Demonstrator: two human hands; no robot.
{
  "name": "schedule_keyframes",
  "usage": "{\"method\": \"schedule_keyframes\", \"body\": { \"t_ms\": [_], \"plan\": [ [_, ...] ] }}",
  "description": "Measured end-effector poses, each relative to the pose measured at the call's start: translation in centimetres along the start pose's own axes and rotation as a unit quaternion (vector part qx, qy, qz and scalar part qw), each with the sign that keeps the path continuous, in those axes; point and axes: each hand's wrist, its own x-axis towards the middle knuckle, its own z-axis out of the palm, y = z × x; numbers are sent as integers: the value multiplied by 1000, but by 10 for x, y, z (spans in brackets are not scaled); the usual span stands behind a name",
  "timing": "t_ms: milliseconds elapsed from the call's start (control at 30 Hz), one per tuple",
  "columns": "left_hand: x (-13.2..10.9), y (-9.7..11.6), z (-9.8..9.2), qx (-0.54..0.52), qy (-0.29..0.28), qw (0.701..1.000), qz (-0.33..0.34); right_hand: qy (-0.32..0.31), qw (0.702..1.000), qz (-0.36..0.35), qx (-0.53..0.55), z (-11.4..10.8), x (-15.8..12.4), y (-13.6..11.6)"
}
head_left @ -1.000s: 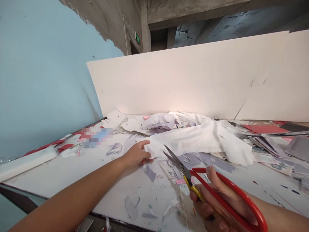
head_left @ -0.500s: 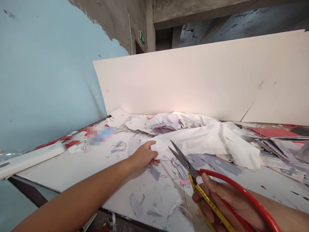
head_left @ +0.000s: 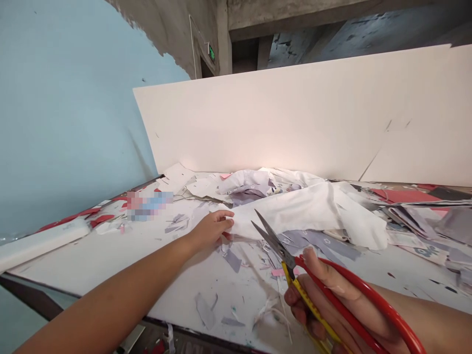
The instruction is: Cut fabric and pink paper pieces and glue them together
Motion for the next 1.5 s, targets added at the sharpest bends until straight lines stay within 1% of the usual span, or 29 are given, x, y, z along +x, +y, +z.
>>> {"method": "schedule_keyframes", "body": {
  "t_ms": [67, 167, 233, 300, 400, 500, 667, 833, 967, 1167, 1500],
  "plan": [
    [2, -1, -5, -4, 2, 1000, 12, -4, 999, 10, -33, 3, -1, 0],
    [4, -2, -8, -3, 6, 999, 33, -23, 996, 53, -62, 6, -1, -2],
    [5, -4, -10, -1, 12, 999, 40, -29, 994, 79, -71, 7, 0, -2],
    [5, -4, -10, -2, 20, 999, 45, -32, 993, 88, -67, 9, 2, -2],
    [5, -3, -10, -15, 31, 999, 42, -28, 993, 101, -61, 10, 3, -3],
    [5, 0, -10, -42, 40, 998, 29, -3, 991, 112, -68, 12, 0, -8],
    [4, 4, -10, -95, 34, 995, 3, 31, 991, 102, -77, 15, -3, -18],
    [4, 4, -9, -138, 17, 990, 1, 43, 993, 92, -59, 13, 0, -22],
    [2, 7, -8, -162, 17, 987, 0, 54, 994, 90, -35, 12, 0, -23],
    [-1, 13, -6, -181, 22, 983, 8, 45, 995, 84, -6, 11, 2, -21],
    [0, 12, -6, -191, 19, 981, 11, 15, 995, 86, 51, 12, 6, -21]
  ]
}}
